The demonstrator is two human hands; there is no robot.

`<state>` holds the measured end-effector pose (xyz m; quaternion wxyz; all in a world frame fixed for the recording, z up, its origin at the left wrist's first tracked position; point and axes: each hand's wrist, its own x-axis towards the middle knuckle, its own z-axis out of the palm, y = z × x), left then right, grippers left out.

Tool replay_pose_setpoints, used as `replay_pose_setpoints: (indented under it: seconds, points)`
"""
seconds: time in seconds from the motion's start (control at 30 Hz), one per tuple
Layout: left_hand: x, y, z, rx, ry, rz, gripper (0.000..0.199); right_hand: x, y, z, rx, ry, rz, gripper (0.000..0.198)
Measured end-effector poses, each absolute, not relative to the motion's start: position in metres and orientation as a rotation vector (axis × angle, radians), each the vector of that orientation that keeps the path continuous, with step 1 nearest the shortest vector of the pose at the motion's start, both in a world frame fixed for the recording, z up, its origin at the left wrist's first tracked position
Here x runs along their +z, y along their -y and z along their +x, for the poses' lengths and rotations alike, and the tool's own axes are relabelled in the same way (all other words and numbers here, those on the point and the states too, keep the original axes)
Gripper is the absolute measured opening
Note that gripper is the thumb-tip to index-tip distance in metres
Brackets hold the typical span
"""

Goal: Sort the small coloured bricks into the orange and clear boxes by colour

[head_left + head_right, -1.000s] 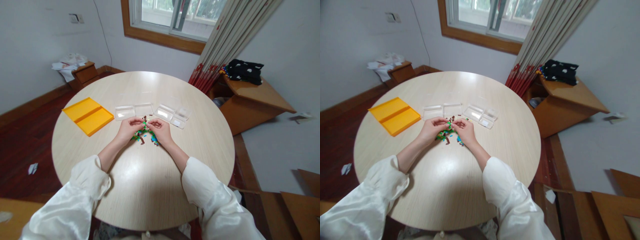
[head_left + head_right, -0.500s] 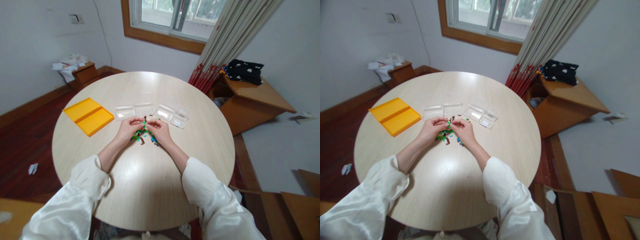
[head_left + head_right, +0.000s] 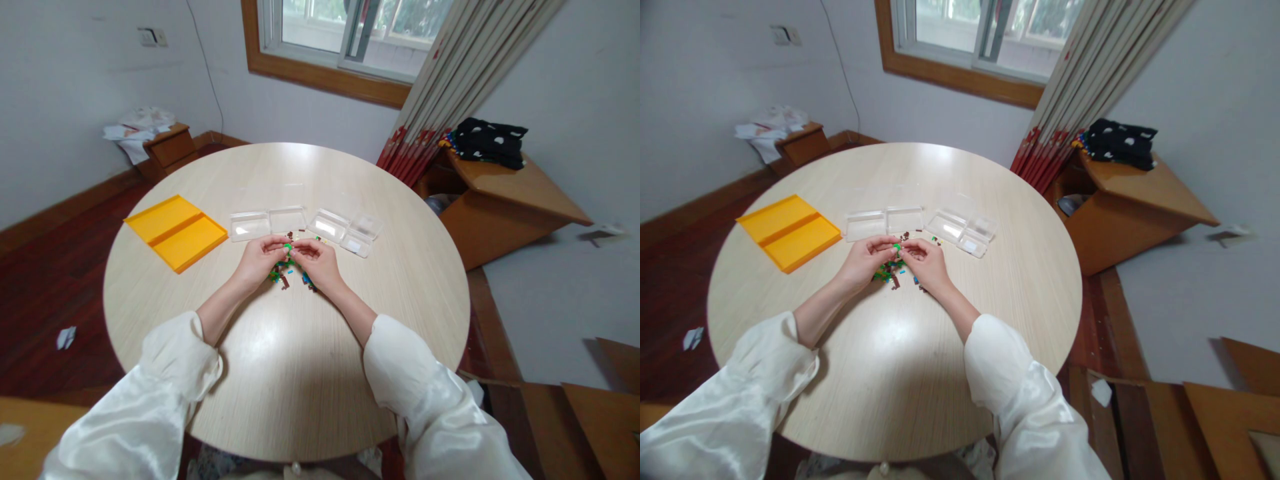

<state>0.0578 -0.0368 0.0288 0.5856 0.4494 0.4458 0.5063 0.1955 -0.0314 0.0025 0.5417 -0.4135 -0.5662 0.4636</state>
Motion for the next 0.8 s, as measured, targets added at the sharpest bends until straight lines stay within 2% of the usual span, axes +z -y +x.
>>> replay_pose_setpoints:
  seconds: [0.47,0.8]
  points:
    - [0.0255,0.0333,0.0555,1.195,-1.075,1.114,0.033,0.0038,0.0327,0.1966,1.033,1.399,-0.983,0.016]
    - [0.0271,0.0328,0.0521,1.238,-1.059,1.077,0.037,0.0033,0.0282,0.2021,0.957,1.390,-1.033,0.015]
